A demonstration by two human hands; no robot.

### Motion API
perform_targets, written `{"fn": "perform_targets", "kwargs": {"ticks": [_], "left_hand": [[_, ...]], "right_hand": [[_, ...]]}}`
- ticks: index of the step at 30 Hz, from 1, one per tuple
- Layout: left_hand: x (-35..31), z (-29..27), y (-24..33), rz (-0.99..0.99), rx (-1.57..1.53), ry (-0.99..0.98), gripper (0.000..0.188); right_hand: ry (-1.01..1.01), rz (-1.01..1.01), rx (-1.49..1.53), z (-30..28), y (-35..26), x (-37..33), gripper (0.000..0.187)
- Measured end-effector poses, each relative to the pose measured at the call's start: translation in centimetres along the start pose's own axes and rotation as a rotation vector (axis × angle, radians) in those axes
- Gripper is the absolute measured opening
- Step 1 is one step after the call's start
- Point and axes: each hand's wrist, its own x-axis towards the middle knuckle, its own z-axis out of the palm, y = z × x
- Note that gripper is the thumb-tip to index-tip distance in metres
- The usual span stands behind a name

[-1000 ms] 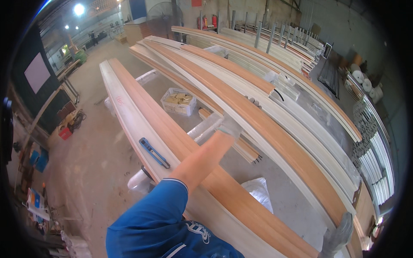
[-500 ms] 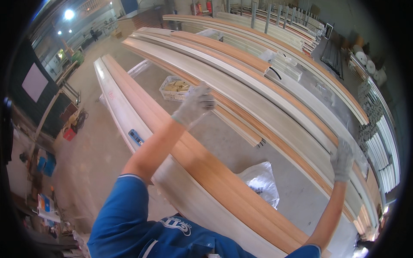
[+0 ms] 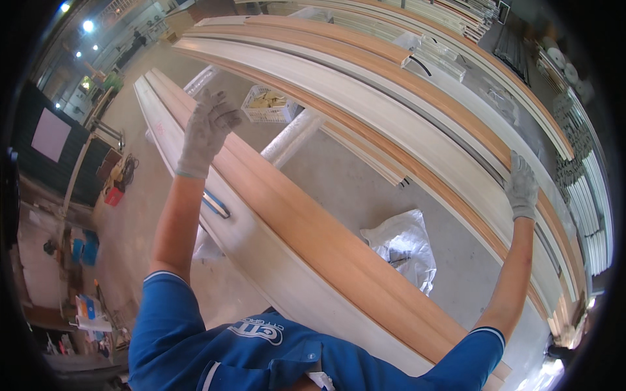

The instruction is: The person installs black cables into grooves on long wooden planks using a blue-handled tool. They repeatedly position the cable, press it into the groove, and move along the plank to complete the installation.

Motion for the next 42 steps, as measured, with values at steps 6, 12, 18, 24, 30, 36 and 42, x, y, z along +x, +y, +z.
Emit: {"fn": "perform_targets", "kwargs": {"ticks": [6, 12, 18, 24, 30, 36, 42], "left_hand": [[-1.8, -2.0, 2.1, 0.019, 0.117, -0.025, 0.044], [-4.6, -5.2, 2.8, 0.023, 0.124, -0.109, 0.045], [-7.6, -5.2, 1.4, 0.086, 0.041, -0.105, 0.045], [-7.6, -1.0, -1.3, 0.016, 0.163, 0.224, 0.056], [-2.5, 0.3, -5.6, -0.128, 0.395, 0.663, 0.088], [2.0, -4.2, -10.1, -0.222, -0.023, 0.722, 0.071], [4.3, -6.9, -11.6, -0.265, -0.292, 0.586, 0.051]], "right_hand": [[-0.384, -0.011, 0.763, -8.8, 4.6, 5.5, 0.083], [-0.672, -0.009, 1.48, -16.1, -9.8, 1.1, 0.049], [-1.218, -0.204, 1.346, -18.0, -24.3, -9.2, 0.044], [-0.556, -0.302, 1.205, -17.0, -21.5, -6.4, 0.042], [-0.614, -0.155, 1.236, -14.4, -20.1, -3.0, 0.045], [-0.601, -0.022, 1.012, -13.0, -23.4, -7.8, 0.052], [-0.695, -0.033, 1.103, -15.1, -22.5, -9.5, 0.058]]}}
